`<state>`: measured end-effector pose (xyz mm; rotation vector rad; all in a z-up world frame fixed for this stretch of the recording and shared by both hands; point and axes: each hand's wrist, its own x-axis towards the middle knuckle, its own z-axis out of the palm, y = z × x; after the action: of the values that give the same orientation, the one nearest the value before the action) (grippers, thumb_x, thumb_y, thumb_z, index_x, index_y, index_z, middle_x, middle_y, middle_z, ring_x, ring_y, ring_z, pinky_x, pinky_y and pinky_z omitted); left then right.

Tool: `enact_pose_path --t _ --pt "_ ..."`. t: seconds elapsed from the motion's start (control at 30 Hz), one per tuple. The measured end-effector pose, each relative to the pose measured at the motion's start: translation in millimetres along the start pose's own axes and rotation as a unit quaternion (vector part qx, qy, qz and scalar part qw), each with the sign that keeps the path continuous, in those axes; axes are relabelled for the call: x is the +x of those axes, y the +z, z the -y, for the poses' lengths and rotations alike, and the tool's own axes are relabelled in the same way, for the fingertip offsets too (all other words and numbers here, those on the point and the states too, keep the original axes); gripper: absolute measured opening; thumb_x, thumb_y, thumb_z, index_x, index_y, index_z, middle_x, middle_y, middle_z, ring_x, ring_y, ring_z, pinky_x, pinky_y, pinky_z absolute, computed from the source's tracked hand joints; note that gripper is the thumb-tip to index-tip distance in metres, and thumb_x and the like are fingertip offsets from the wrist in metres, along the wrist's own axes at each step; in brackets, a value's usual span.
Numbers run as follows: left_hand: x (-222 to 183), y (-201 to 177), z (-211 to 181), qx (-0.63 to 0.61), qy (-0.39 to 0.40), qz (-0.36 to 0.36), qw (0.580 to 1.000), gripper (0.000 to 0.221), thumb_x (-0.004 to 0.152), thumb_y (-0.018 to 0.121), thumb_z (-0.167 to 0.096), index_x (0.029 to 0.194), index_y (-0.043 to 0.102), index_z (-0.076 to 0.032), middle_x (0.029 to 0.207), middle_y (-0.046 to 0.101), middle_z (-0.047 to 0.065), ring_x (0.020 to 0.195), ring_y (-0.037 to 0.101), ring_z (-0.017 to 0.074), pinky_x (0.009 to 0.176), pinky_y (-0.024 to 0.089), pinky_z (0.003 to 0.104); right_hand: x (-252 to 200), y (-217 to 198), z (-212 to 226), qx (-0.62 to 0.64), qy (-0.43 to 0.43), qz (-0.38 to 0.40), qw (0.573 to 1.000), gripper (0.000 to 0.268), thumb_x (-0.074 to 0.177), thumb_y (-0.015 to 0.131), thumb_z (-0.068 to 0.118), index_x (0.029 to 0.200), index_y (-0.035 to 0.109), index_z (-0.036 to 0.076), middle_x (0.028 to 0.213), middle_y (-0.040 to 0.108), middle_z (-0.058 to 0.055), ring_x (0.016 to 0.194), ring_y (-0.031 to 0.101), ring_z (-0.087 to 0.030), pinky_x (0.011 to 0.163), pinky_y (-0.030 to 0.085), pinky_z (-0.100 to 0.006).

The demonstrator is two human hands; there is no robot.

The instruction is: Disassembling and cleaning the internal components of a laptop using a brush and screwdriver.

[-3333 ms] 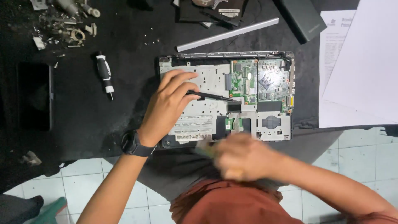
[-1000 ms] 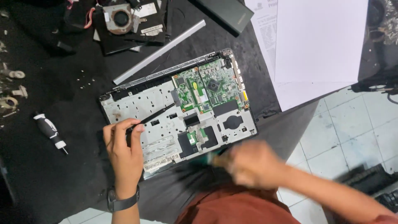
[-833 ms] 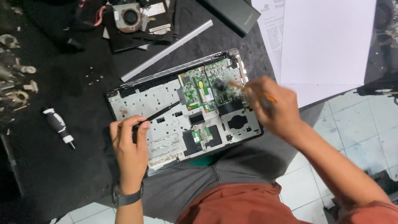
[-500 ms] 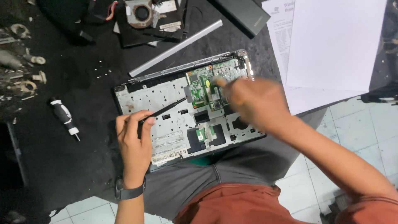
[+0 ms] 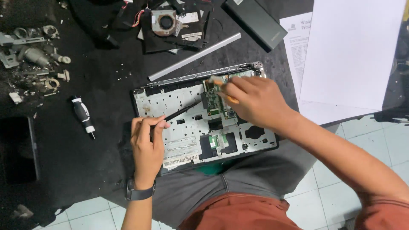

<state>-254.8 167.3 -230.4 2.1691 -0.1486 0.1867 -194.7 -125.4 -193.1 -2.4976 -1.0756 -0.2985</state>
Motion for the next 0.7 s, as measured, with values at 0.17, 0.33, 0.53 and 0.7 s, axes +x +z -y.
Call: enact_pose_path --t 0.17,0.33,0.53,0.7 --pt "0.4 0.4 8.4 -0.005 0.010 -0.016 1.000 0.018 0.110 0.055 -0.012 0.099 0.067 -0.004 0.074 0.068 0.004 0.098 0.063 0.0255 0.073 0.057 0.032 18.2 -6.3 21.1 0.107 -0.051 0.040 0.992 0.005 0.098 0.062 0.011 0.094 0.063 0.012 0.071 0.069 -0.004 0.052 0.070 -0.023 0.050 0.057 -0.033" --pt "-5.5 1.7 10.7 0.001 0.011 -0.013 1.000 0.016 0.110 0.054 -0.011 0.101 0.066 -0.004 0.077 0.069 0.005 0.103 0.064 0.0266 0.070 0.058 0.032 4.1 13.0 18.4 0.073 -0.077 0.046 0.993 0.008 0.094 0.061 0.003 0.099 0.064 0.008 0.077 0.073 -0.013 0.054 0.071 -0.023 0.047 0.058 -0.033" --pt "2.6 1.1 3.7 0.012 0.015 -0.007 1.000 0.018 0.111 0.053 -0.009 0.101 0.066 -0.003 0.077 0.072 0.008 0.098 0.062 0.0277 0.072 0.058 0.034 -2.9 4.6 -24.0 -0.166 0.006 -0.040 0.985 0.011 0.090 0.066 0.011 0.094 0.063 0.021 0.079 0.063 0.004 0.063 0.066 -0.020 0.056 0.053 -0.032" --pt "0.4 -1.8 5.5 0.037 0.056 0.012 0.998 0.013 0.108 0.053 -0.006 0.111 0.064 0.000 0.098 0.072 0.010 0.102 0.058 0.0268 0.086 0.053 0.039 -36.3 -13.3 -10.1 0.088 -0.005 -0.011 0.996 0.016 0.104 0.040 0.019 0.093 0.052 0.018 0.071 0.054 0.002 0.049 0.041 -0.007 0.039 0.033 -0.022"
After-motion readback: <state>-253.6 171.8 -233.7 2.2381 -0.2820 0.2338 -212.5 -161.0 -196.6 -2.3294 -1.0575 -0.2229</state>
